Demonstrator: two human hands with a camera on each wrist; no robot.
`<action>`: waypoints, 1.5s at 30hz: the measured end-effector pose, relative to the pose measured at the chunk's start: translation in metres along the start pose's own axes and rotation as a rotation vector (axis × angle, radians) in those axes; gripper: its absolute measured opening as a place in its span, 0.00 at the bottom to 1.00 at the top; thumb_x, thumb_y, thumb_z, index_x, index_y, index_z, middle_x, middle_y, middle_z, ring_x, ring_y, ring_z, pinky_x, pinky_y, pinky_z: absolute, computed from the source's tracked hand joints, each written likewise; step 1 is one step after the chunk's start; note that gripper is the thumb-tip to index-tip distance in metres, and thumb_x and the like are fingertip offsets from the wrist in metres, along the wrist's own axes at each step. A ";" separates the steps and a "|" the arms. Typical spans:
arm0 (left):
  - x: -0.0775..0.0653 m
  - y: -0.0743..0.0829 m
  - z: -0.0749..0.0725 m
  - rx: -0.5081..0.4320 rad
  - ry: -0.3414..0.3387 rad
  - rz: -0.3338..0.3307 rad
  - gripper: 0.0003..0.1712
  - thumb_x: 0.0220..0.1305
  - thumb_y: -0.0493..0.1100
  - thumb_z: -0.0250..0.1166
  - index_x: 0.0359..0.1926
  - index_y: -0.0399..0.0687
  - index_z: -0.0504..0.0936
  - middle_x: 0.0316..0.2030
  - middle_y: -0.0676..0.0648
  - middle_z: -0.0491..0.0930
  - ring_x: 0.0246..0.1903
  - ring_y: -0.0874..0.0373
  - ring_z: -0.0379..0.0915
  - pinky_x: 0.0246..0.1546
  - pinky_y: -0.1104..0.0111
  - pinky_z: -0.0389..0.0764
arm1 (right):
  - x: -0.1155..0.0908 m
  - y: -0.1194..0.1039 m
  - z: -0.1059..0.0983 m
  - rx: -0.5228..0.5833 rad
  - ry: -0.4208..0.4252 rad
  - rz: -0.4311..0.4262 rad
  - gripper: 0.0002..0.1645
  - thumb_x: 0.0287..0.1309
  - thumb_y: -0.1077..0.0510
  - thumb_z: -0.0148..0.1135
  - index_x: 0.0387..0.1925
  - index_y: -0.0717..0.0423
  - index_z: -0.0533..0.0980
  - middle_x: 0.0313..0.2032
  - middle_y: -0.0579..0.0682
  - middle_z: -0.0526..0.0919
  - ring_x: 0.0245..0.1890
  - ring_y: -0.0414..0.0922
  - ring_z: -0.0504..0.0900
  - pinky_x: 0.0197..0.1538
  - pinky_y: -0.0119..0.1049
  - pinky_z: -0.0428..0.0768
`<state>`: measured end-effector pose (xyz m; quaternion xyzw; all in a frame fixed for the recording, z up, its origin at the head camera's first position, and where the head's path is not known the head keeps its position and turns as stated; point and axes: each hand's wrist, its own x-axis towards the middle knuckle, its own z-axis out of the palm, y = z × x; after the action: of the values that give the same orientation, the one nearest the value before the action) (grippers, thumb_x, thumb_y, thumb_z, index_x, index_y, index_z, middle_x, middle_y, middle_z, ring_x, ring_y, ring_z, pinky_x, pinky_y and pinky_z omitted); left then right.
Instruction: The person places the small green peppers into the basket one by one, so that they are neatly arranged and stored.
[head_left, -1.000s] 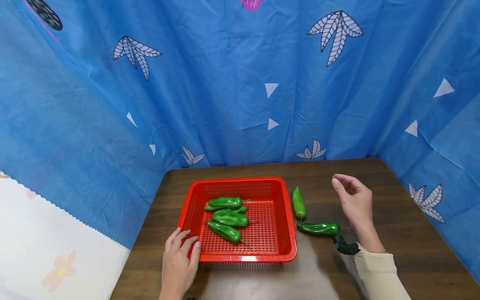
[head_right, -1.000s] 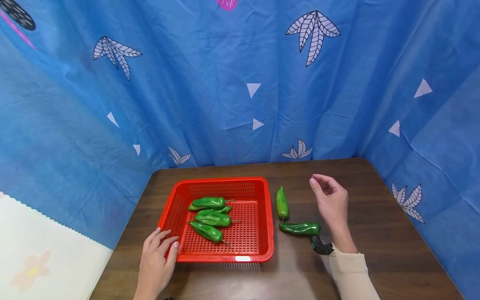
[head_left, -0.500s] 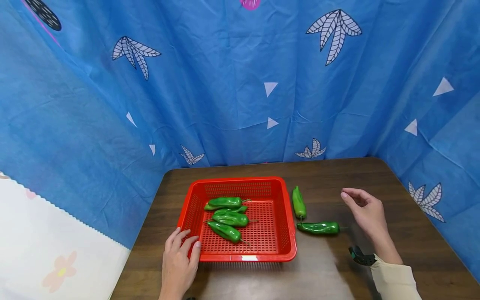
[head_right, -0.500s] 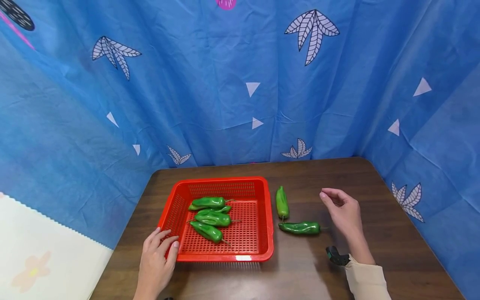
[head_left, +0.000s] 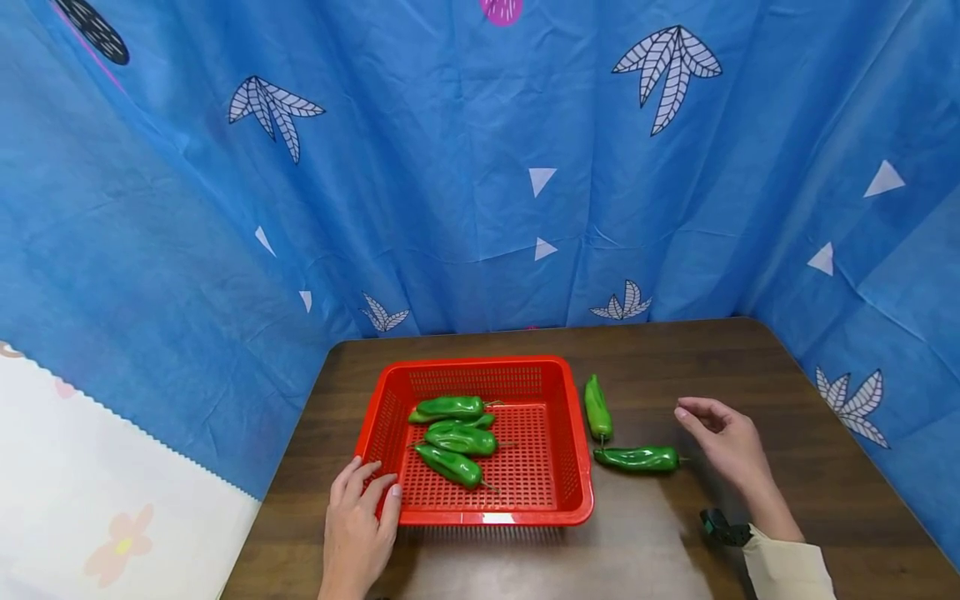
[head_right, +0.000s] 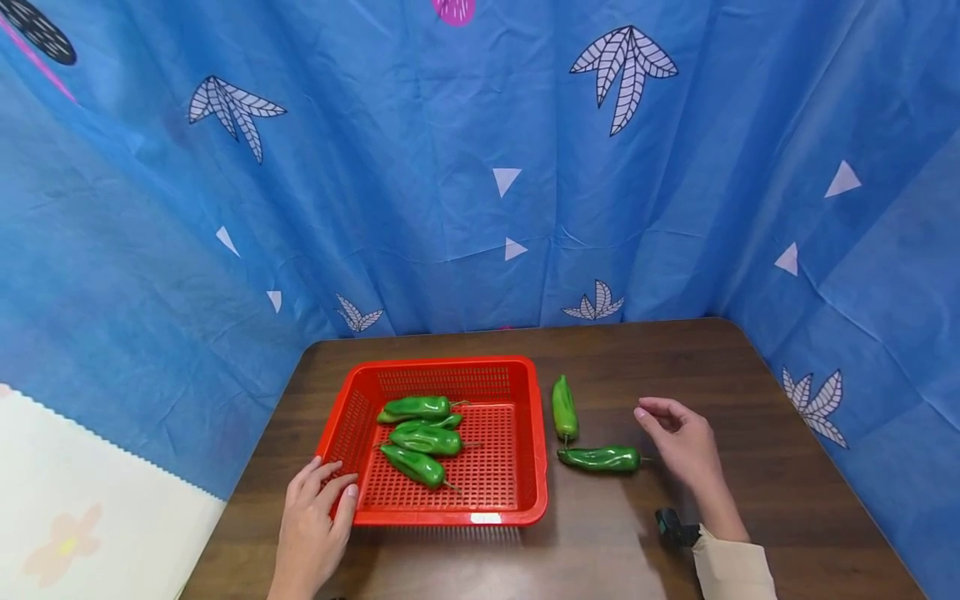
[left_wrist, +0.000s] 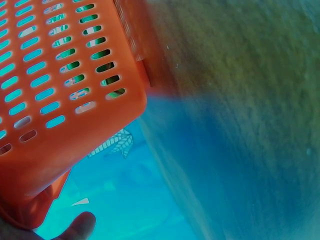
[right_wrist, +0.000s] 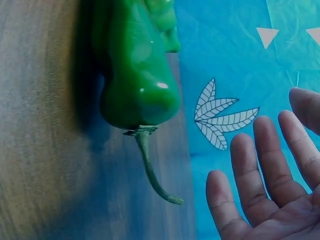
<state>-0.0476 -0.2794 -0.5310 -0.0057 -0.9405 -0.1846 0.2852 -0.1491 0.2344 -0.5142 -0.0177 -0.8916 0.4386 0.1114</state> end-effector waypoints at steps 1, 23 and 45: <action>0.000 0.000 0.000 0.000 -0.001 -0.001 0.11 0.62 0.46 0.68 0.39 0.44 0.89 0.51 0.41 0.81 0.66 0.42 0.64 0.66 0.46 0.66 | 0.000 0.000 0.001 0.002 -0.007 -0.003 0.27 0.67 0.39 0.60 0.57 0.51 0.80 0.49 0.51 0.84 0.38 0.18 0.72 0.41 0.18 0.73; 0.002 -0.001 -0.001 0.001 -0.009 -0.001 0.12 0.62 0.47 0.68 0.40 0.44 0.89 0.52 0.41 0.81 0.66 0.43 0.64 0.66 0.46 0.66 | -0.008 0.009 0.018 -0.077 -0.169 -0.036 0.33 0.61 0.38 0.66 0.60 0.56 0.78 0.57 0.61 0.83 0.55 0.59 0.81 0.51 0.41 0.84; 0.001 0.000 -0.002 -0.016 0.003 0.002 0.11 0.62 0.45 0.68 0.39 0.43 0.89 0.51 0.41 0.81 0.65 0.42 0.65 0.66 0.46 0.66 | -0.014 0.013 0.034 -0.126 -0.246 -0.030 0.40 0.47 0.38 0.77 0.58 0.54 0.80 0.57 0.62 0.82 0.56 0.60 0.79 0.52 0.55 0.79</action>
<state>-0.0478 -0.2804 -0.5290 -0.0086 -0.9385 -0.1919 0.2869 -0.1431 0.2137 -0.5467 0.0424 -0.9244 0.3790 0.0063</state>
